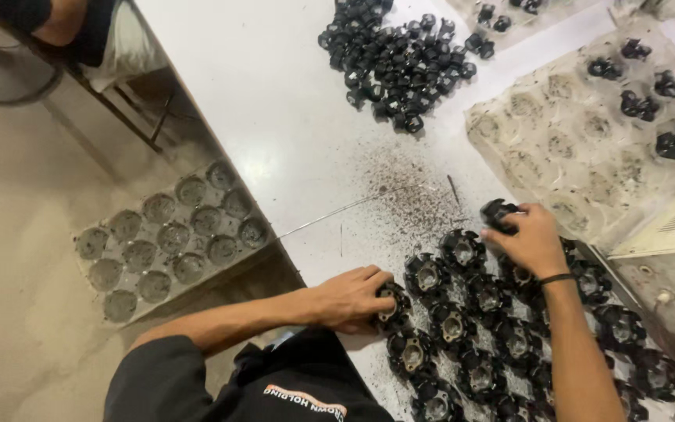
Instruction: The person tests small black plastic motor components at a workbench using red probe leads, then gathers the parts from the table and egg-carton trays and arranges them into rows. The person then uses a blue soldering iron to solder wires on the lined-up components.
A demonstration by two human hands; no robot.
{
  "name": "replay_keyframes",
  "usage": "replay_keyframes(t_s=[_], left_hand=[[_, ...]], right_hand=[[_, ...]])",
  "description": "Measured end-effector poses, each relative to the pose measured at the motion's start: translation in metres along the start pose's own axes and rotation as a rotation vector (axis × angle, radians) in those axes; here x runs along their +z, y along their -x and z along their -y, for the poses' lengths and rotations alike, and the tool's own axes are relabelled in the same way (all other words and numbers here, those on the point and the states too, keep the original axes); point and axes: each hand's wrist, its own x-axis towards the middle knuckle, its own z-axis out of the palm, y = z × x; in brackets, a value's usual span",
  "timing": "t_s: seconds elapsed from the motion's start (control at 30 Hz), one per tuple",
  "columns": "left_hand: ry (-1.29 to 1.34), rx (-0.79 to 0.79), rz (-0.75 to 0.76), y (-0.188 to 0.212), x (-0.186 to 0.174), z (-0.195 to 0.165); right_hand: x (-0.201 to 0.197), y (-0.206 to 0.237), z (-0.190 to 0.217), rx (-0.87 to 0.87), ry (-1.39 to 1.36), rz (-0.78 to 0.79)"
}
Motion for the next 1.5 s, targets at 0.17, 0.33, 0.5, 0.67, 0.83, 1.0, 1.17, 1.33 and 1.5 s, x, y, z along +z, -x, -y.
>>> replay_keyframes(t_s=[0.17,0.33,0.5,0.67,0.83,1.0,1.17,1.33,1.5], left_hand=[[0.141,0.009,-0.276,-0.016,0.002,0.006],[0.016,0.050,-0.261,-0.071,-0.002,0.019],[-0.095,0.049,-0.185,-0.089,0.002,0.025],[-0.061,-0.009,-0.109,-0.096,0.006,0.019],[0.191,-0.055,-0.148,-0.121,-0.026,0.029],[0.067,0.164,-0.457,-0.230,-0.061,0.061],[-0.023,-0.035,-0.492,-0.348,-0.067,0.101],[-0.092,-0.002,-0.355,-0.346,-0.061,0.125],[-0.179,0.004,-0.345,-0.330,-0.060,0.137]], right_hand=[[-0.002,0.041,0.031,-0.164,-0.243,-0.155],[-0.002,0.056,0.059,-0.369,-0.141,-0.020],[-0.014,0.039,0.040,-0.282,-0.191,0.116],[-0.038,0.051,-0.002,-0.162,-0.256,-0.141],[-0.015,0.065,0.004,-0.271,-0.161,-0.207],[-0.008,0.054,0.017,-0.145,-0.094,-0.032],[-0.035,0.061,0.012,-0.138,-0.081,-0.108],[-0.052,0.086,-0.030,0.070,-0.211,-0.603],[-0.021,0.071,-0.045,0.242,-0.283,-0.810]])
